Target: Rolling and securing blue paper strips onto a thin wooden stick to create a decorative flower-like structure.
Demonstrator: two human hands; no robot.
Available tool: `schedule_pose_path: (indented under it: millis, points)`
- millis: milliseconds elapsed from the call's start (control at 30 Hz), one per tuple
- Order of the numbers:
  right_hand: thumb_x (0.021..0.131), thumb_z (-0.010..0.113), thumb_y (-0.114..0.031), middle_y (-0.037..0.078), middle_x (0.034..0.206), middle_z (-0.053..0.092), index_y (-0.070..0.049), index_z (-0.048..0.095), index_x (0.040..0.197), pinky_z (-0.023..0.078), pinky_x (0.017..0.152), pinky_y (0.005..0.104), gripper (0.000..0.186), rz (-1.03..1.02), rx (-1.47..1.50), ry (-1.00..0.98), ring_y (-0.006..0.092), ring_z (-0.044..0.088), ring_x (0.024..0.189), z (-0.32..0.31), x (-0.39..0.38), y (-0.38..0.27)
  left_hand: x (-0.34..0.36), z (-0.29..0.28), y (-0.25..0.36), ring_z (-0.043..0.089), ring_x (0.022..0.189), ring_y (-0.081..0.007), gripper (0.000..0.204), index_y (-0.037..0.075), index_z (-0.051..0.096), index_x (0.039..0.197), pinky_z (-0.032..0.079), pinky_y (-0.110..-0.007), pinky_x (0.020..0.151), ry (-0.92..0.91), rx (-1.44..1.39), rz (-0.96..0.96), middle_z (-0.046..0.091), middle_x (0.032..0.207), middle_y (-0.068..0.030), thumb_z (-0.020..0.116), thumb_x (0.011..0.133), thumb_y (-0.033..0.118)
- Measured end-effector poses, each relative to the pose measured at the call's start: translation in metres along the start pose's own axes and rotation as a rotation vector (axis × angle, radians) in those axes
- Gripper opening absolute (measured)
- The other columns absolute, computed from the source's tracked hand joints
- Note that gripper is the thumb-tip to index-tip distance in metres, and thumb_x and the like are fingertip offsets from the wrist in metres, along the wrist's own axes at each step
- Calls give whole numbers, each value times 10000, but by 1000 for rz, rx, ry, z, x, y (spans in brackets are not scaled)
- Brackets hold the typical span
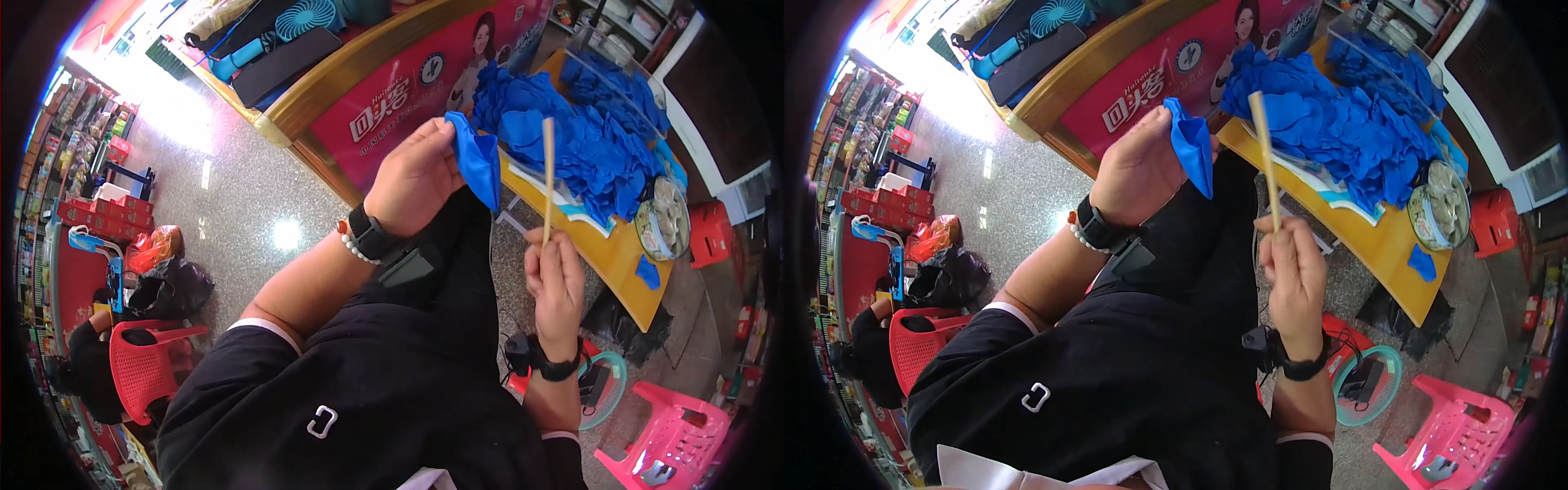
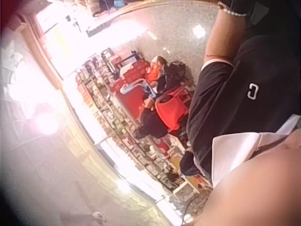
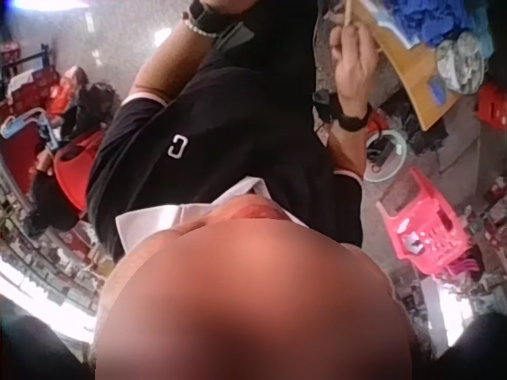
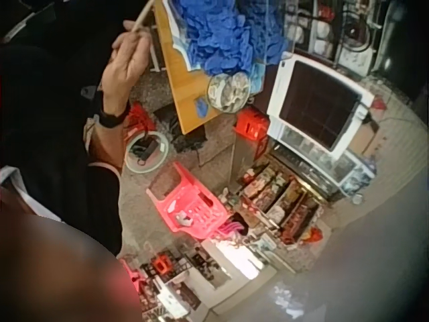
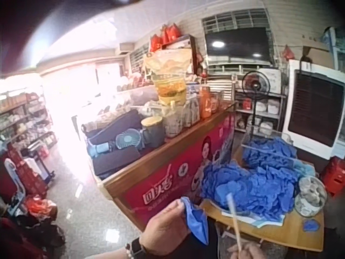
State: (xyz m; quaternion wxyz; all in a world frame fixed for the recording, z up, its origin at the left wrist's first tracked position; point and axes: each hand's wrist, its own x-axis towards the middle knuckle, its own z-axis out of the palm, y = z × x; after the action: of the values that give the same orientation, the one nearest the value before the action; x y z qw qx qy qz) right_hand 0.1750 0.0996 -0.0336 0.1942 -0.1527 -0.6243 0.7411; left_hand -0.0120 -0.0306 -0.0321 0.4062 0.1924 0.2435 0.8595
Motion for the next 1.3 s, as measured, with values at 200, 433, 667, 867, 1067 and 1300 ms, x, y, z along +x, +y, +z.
schedule_pose_path:
  millis: [200,433,667,867,1067,1300]
  points:
    - [960,485,-120,-5,729,544,15,616,1039,359,560,199,204,-120,-438,-21,45,451,639,0,-4,-3,4,2,15,606,958,-230,198,59,515,1055,477,-383,882,46,176,136,600,1038,-113,425,982,219]
    - [916,534,-74,121,861,655,35,614,1006,468,660,270,162,-197,-639,-6,178,612,745,4,-4,1,5,7,13,609,863,-183,149,56,503,1037,495,-322,796,109,288,210,602,955,-86,465,971,185]
    - [918,525,-75,142,890,656,36,612,1014,482,694,294,170,-186,-707,36,212,635,775,18,-3,-1,-9,27,-3,603,852,-129,261,15,515,1169,488,-263,802,83,481,226,613,933,-54,523,953,161]
    - [946,497,-113,127,946,669,31,609,1041,472,726,273,206,-171,-587,81,166,624,820,19,-8,3,-21,38,2,591,848,-79,291,10,565,1183,483,-224,775,119,425,219,640,983,-35,567,931,155]
    - [957,486,-124,15,784,594,24,612,1037,385,583,217,210,-134,-479,72,66,489,651,22,-13,1,-26,38,-3,582,768,-52,135,11,660,942,470,-192,717,148,499,211,657,857,-11,664,863,121]
    - [961,491,-143,-59,692,474,13,617,1018,289,522,182,209,9,-90,4,23,377,583,13,-19,0,-30,48,-5,572,678,-38,132,-10,644,832,484,-187,603,96,516,260,650,761,-14,678,853,116]
